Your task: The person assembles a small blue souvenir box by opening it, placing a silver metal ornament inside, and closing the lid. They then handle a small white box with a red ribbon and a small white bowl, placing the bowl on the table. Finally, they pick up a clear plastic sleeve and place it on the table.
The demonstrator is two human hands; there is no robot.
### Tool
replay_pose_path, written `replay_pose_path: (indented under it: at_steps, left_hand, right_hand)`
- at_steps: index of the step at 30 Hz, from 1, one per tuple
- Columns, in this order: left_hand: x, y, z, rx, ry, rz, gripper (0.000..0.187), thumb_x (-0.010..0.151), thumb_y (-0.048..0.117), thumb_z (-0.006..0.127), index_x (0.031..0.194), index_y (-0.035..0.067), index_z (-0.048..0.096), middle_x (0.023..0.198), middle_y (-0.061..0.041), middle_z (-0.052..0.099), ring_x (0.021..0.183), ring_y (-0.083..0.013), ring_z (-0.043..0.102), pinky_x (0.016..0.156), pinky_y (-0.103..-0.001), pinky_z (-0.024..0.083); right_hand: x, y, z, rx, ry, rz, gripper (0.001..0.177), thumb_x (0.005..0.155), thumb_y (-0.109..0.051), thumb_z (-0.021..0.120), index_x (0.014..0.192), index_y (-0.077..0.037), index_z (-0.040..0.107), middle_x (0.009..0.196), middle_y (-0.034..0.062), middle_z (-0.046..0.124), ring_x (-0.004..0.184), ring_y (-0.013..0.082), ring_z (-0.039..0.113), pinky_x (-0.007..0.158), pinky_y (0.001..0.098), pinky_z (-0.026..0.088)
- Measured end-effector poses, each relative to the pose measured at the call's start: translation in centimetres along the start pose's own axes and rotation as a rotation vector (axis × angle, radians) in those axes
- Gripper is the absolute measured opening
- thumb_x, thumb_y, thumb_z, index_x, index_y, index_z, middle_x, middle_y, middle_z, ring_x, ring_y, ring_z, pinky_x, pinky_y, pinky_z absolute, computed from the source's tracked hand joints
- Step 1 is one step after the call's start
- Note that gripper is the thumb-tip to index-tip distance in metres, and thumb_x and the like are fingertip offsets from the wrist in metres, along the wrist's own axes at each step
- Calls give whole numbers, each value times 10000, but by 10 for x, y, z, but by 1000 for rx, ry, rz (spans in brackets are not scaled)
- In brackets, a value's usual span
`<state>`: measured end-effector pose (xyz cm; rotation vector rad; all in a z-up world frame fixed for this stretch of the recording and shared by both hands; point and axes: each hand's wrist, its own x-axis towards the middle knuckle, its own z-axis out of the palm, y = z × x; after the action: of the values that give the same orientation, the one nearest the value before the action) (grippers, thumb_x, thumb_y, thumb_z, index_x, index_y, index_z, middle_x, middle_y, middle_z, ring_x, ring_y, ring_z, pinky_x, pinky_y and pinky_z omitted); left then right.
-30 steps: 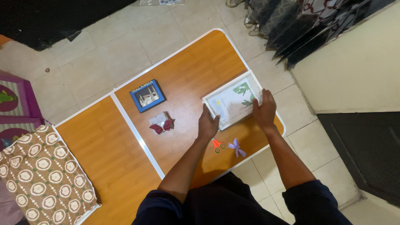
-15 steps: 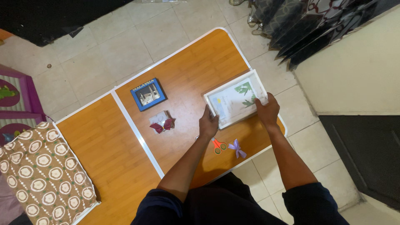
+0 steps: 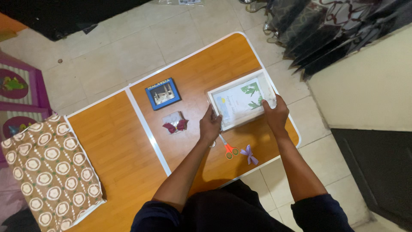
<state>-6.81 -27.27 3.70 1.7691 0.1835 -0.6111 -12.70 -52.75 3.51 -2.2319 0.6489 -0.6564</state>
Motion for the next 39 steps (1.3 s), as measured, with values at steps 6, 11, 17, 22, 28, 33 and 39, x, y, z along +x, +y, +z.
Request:
replay_pose_path:
  at_steps: [6, 11, 17, 22, 28, 33, 39]
  left_hand:
    - [-3, -15, -37, 119, 112, 186, 631, 928, 126, 673, 1521, 25, 483, 879, -118, 700, 760, -171, 666, 741, -317, 566]
    - [-11, -25, -67, 17, 138, 324, 628, 950, 140, 670, 1512, -24, 441, 1248, -185, 712, 1076, -184, 702, 928, -292, 540]
    - [-36, -22, -107, -29, 177, 259, 638, 955, 168, 657, 1524, -17, 435, 1307, -194, 695, 1133, -182, 698, 967, -276, 528]
    - [-58, -26, -148, -111, 222, 198, 630, 957, 182, 649, 1526, 6, 445, 1255, -180, 740, 1072, -184, 725, 931, -277, 548]
    - [-86, -58, -210, -72, 388, 227, 585, 949, 169, 681, 1484, 7, 507, 1274, -165, 713, 1054, -164, 697, 882, -284, 555]
    - [-113, -97, -267, -135, 483, 240, 561, 949, 153, 682, 1464, -13, 532, 1275, -159, 710, 1010, -145, 664, 864, -283, 564]
    - [-153, -135, -325, -29, 573, 194, 361, 992, 143, 683, 1304, -39, 669, 978, -92, 677, 903, -137, 623, 843, -278, 577]
  right_hand:
    - [-16, -36, 11, 115, -39, 67, 419, 870, -199, 834, 1184, 40, 693, 1043, 183, 758, 941, 286, 739, 853, 367, 562]
    - [-32, -66, 20, 165, -62, 102, 414, 867, -186, 829, 1188, 39, 696, 1044, 170, 762, 932, 228, 744, 839, 335, 566]
    - [-46, -99, 37, 280, -89, 82, 388, 884, -167, 821, 1184, 40, 689, 1045, 135, 764, 919, 159, 718, 829, 292, 563]
    - [-59, -135, 53, 229, -181, 145, 400, 871, -187, 830, 1178, 31, 696, 1013, 132, 762, 868, 145, 703, 793, 289, 553]
    - [-98, -184, 81, 300, -288, 81, 381, 887, -186, 820, 1189, 13, 700, 1004, 110, 766, 868, 120, 694, 787, 280, 554]
    - [-144, -220, 108, 311, -400, 140, 392, 871, -177, 808, 1202, 2, 699, 977, 96, 766, 747, 139, 653, 704, 281, 535]
    - [-196, -255, 133, 358, -455, -85, 366, 896, -159, 788, 1195, 32, 695, 978, 96, 755, 832, 120, 693, 738, 263, 546]
